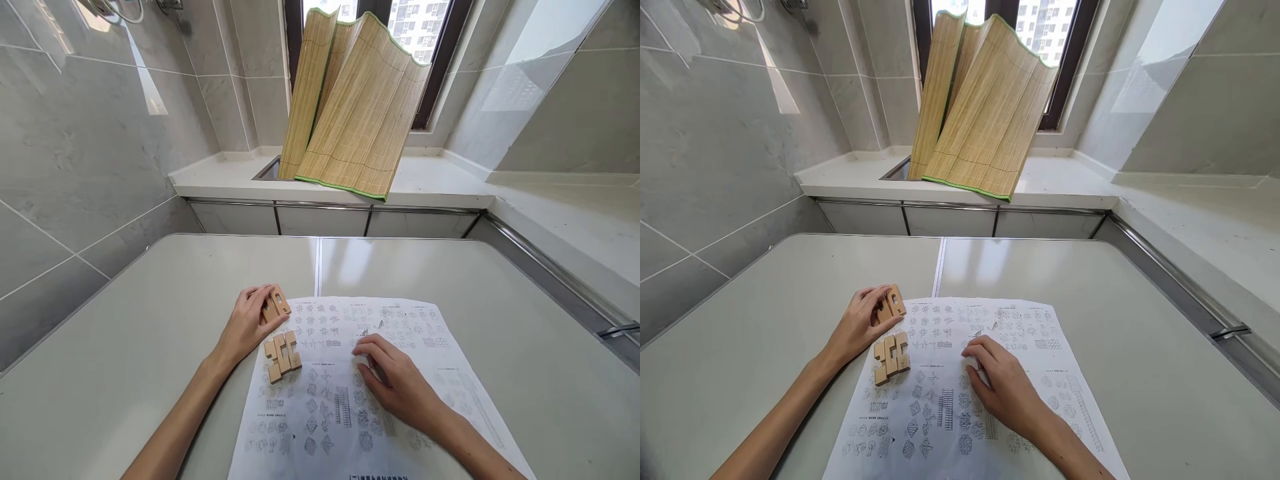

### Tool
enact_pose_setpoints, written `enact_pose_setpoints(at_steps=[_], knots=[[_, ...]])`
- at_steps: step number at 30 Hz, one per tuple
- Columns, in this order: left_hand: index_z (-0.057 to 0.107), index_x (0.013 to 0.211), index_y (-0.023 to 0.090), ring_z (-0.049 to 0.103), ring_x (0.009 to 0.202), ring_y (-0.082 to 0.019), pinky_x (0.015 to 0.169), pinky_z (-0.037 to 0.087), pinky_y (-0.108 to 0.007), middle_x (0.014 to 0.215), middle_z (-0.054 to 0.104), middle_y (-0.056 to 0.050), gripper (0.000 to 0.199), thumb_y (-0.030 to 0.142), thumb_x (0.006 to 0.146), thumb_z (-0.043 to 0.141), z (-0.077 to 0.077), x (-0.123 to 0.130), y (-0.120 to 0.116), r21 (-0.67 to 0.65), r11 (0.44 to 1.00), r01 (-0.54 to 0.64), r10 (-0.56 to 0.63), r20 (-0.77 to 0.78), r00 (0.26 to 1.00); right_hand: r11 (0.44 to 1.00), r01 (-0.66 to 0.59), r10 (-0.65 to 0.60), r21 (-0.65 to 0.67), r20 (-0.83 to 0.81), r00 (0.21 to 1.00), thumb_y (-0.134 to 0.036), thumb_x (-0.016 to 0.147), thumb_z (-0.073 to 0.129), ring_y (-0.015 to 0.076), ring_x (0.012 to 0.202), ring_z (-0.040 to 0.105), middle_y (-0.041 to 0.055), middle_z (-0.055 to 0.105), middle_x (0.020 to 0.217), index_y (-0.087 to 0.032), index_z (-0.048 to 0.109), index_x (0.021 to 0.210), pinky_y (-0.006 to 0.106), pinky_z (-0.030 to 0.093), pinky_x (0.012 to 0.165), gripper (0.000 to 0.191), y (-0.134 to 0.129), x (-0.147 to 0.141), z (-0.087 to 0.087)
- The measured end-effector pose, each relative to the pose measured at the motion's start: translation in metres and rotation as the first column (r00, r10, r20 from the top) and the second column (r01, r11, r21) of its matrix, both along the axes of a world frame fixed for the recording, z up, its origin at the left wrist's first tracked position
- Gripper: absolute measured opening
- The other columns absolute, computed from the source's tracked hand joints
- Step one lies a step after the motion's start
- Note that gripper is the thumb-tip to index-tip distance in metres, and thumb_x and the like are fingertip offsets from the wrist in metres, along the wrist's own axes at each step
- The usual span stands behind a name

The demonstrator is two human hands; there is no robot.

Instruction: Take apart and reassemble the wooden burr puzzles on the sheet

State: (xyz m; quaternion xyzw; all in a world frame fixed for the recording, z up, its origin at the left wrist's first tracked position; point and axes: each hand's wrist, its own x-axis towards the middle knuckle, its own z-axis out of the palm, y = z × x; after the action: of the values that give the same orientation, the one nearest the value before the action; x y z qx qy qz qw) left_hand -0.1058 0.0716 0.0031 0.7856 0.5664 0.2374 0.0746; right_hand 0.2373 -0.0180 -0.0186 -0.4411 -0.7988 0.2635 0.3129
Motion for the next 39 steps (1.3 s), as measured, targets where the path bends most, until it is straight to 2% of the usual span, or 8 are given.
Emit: enact_pose_setpoints(at_steps=[5,9,13,16,20,29,34,39], knots=[[0.049,0.149,0.027,0.05,0.137,-0.036,0.106,0.055,-0.054,0.147,0.06,-0.012,0.064,0.058,0.096,0.067,0.022,0.012,-0.011,0.068,0.998,0.015,-0.02,0.073,0.997,0.998,-0.003,0.0,-0.058,-0.052,0.999,-0.024,0.106,0.049,0.0226,0.087,0.066,0.0084,0.067,0.118,-0.028,0.06,0.117,0.037,0.056,0.074,0.016,0.001,0.001,0.002],[0.044,0.155,0.031,0.053,0.138,-0.036,0.109,0.055,-0.055,0.15,0.054,-0.013,0.073,0.051,0.092,0.076,0.034,0.066,-0.037,0.033,0.98,0.194,-0.197,0.188,0.962,0.967,0.039,-0.088,-0.251,-0.19,0.978,-0.039,0.108,0.05,0.0212,0.079,0.062,0.0045,0.069,0.098,-0.027,0.065,0.114,0.034,0.052,0.07,0.02,0.004,0.005,0.007],[0.036,0.161,0.029,0.051,0.14,-0.04,0.113,0.052,-0.059,0.15,0.058,-0.017,0.094,0.045,0.083,0.087,0.019,0.125,-0.059,0.031,0.889,0.456,-0.453,0.206,0.868,0.894,0.043,-0.209,-0.447,-0.329,0.921,-0.057,0.108,0.046,0.0209,0.072,0.064,0.0017,0.068,0.084,-0.025,0.064,0.12,0.033,0.051,0.066,0.039,0.01,0.011,0.008],[0.035,0.161,0.026,0.051,0.14,-0.041,0.113,0.051,-0.062,0.154,0.056,-0.017,0.094,0.042,0.084,0.087,0.001,0.147,-0.063,0.049,0.869,0.492,-0.491,0.199,0.848,0.852,0.014,-0.248,-0.523,-0.381,0.891,-0.063,0.104,0.051,0.0212,0.072,0.065,0.0014,0.069,0.083,-0.023,0.062,0.124,0.032,0.049,0.064,0.046,0.013,0.013,0.007],[0.026,0.165,0.027,0.05,0.142,-0.041,0.114,0.05,-0.063,0.156,0.055,-0.017,0.104,0.039,0.083,0.089,-0.01,0.149,-0.06,0.053,0.875,0.48,-0.48,0.219,0.85,0.827,-0.02,-0.268,-0.562,-0.426,0.864,-0.063,0.098,0.065,0.0224,0.079,0.069,0.0027,0.072,0.085,-0.021,0.061,0.124,0.032,0.051,0.07,0.05,0.014,0.013,0.009],[0.023,0.164,0.034,0.049,0.146,-0.042,0.113,0.051,-0.061,0.161,0.043,-0.02,0.118,0.03,0.072,0.097,-0.014,0.15,-0.065,-0.063,0.854,0.516,-0.497,0.19,0.847,0.78,0.103,-0.46,-0.617,-0.454,0.763,-0.073,0.086,0.072,0.0158,0.06,0.052,-0.004,0.053,0.07,-0.021,0.066,0.106,0.024,0.041,0.048,0.056,0.018,0.011,0.014],[0.013,0.166,0.032,0.047,0.146,-0.043,0.116,0.048,-0.062,0.159,0.045,-0.021,0.129,0.044,0.069,0.098,-0.004,0.144,-0.063,-0.071,0.838,0.541,-0.52,0.198,0.831,0.77,0.104,-0.481,-0.629,-0.466,0.743,-0.072,0.086,0.072,0.0153,0.06,0.049,-0.0035,0.053,0.069,-0.021,0.065,0.103,0.023,0.04,0.047,0.054,0.018,0.011,0.014],[0.029,0.164,0.029,0.052,0.139,-0.047,0.114,0.047,-0.067,0.145,0.058,-0.019,0.126,0.06,0.062,0.097,0.008,0.117,-0.056,-0.073,0.878,0.473,-0.463,0.123,0.878,0.748,0.14,-0.523,-0.649,-0.447,0.726,-0.074,0.086,0.07,0.0149,0.058,0.046,-0.0035,0.051,0.066,-0.022,0.066,0.095,0.023,0.038,0.046,0.053,0.017,0.012,0.019]])
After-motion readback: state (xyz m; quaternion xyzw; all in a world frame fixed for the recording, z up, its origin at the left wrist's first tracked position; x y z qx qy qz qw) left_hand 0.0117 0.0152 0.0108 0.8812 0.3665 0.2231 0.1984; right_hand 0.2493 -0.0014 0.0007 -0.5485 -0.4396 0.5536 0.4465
